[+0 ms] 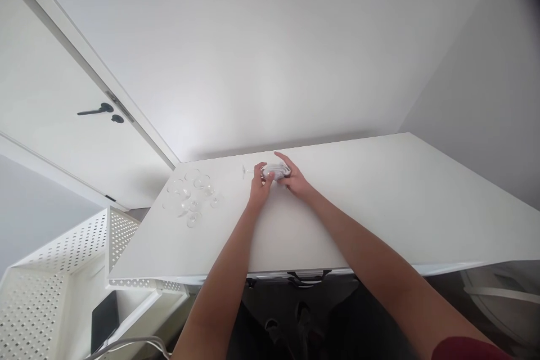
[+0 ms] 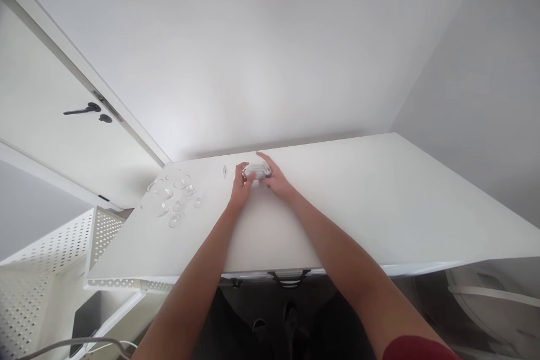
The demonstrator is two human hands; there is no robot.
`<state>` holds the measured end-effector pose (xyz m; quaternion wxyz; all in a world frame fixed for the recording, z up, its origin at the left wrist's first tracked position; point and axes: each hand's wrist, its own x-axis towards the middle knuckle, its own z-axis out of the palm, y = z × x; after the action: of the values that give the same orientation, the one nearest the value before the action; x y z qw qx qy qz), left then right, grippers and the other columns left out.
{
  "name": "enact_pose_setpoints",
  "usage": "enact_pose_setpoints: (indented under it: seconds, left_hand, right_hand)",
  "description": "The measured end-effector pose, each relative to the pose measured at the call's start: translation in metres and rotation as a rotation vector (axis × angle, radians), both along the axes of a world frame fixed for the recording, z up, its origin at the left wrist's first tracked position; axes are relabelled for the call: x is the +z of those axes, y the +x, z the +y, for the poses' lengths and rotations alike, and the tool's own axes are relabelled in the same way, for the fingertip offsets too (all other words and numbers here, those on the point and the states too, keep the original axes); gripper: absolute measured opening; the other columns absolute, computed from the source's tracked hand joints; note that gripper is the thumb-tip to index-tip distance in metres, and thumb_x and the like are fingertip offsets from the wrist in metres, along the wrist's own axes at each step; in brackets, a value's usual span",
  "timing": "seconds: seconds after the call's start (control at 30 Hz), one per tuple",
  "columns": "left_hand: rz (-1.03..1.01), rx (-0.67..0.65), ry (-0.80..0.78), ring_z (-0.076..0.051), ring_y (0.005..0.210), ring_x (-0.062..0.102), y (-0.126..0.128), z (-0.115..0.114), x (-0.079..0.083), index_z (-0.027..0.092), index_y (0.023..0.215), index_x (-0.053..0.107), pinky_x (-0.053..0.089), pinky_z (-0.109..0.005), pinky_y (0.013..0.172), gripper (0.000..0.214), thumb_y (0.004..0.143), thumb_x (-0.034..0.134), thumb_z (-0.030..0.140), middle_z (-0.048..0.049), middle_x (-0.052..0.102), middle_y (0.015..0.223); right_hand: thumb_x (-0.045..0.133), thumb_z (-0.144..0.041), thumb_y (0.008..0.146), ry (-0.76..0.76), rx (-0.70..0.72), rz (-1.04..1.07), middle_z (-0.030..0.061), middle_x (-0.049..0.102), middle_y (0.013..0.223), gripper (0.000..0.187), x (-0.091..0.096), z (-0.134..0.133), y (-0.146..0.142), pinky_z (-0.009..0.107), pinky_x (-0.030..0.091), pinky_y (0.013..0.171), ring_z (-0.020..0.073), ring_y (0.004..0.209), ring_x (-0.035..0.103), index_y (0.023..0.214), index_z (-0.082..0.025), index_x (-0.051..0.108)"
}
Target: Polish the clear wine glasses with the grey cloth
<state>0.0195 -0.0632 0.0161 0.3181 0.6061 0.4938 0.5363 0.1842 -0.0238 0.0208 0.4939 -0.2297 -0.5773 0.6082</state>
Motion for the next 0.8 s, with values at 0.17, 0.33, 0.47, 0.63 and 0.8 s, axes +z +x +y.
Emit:
enact_pose_setpoints:
  seconds: [0.17,0.33,0.47,0.63,0.8]
  left_hand:
    - [0.016,-0.126,0.163,-0.027,0.134,0.056,0.001,0.001,0.001,0.03,0.143,0.055,0.048,-0.042,0.108,0.049,0.104,0.049,0.058,-0.0112,0.053,0.154]
    - [-0.014,-0.089,0.103,-0.024,0.116,0.063,0.0,0.0,0.002,0.029,0.139,0.056,0.051,-0.039,0.1,0.048,0.102,0.052,0.059,-0.0098,0.063,0.137]
    - [-0.028,0.041,0.01,-0.022,0.1,0.065,-0.001,0.0,0.0,0.029,0.13,0.058,0.053,-0.036,0.091,0.047,0.101,0.049,0.065,-0.0066,0.067,0.114]
    - [-0.098,-0.102,0.061,-0.024,0.12,0.062,-0.001,0.003,-0.002,0.03,0.141,0.054,0.052,-0.04,0.101,0.049,0.104,0.046,0.061,-0.0099,0.061,0.139]
    - [-0.032,-0.101,0.108,-0.026,0.134,0.055,-0.001,0.004,-0.001,0.031,0.142,0.058,0.046,-0.043,0.112,0.045,0.103,0.052,0.053,-0.0092,0.057,0.149]
  right_hand:
    - [0.064,-0.01,0.058,-0.287,0.022,0.19,0.0018,0.064,0.094,0.093,0.002,0.013,0.009,0.03,0.051,0.062,0.0204,0.081,0.063,0.149,-0.027,0.051]
    - [0.058,-0.01,0.056,-0.161,0.055,0.067,0.0016,0.067,0.095,0.094,0.004,0.011,0.008,0.032,0.052,0.065,0.0214,0.081,0.063,0.148,-0.028,0.052]
    - [0.058,-0.011,0.063,0.098,-0.009,-0.104,0.0043,0.07,0.111,0.083,0.003,0.005,0.001,0.031,0.052,0.072,0.0212,0.092,0.061,0.144,-0.028,0.06]
    - [0.062,-0.009,0.058,-0.124,-0.014,0.069,0.001,0.068,0.096,0.097,-0.001,0.007,0.0,0.033,0.057,0.07,0.0208,0.085,0.066,0.151,-0.031,0.05]
    - [0.062,-0.006,0.054,-0.229,0.046,0.148,0.0004,0.068,0.095,0.101,-0.004,0.013,0.006,0.042,0.06,0.077,0.0225,0.083,0.069,0.151,-0.032,0.047]
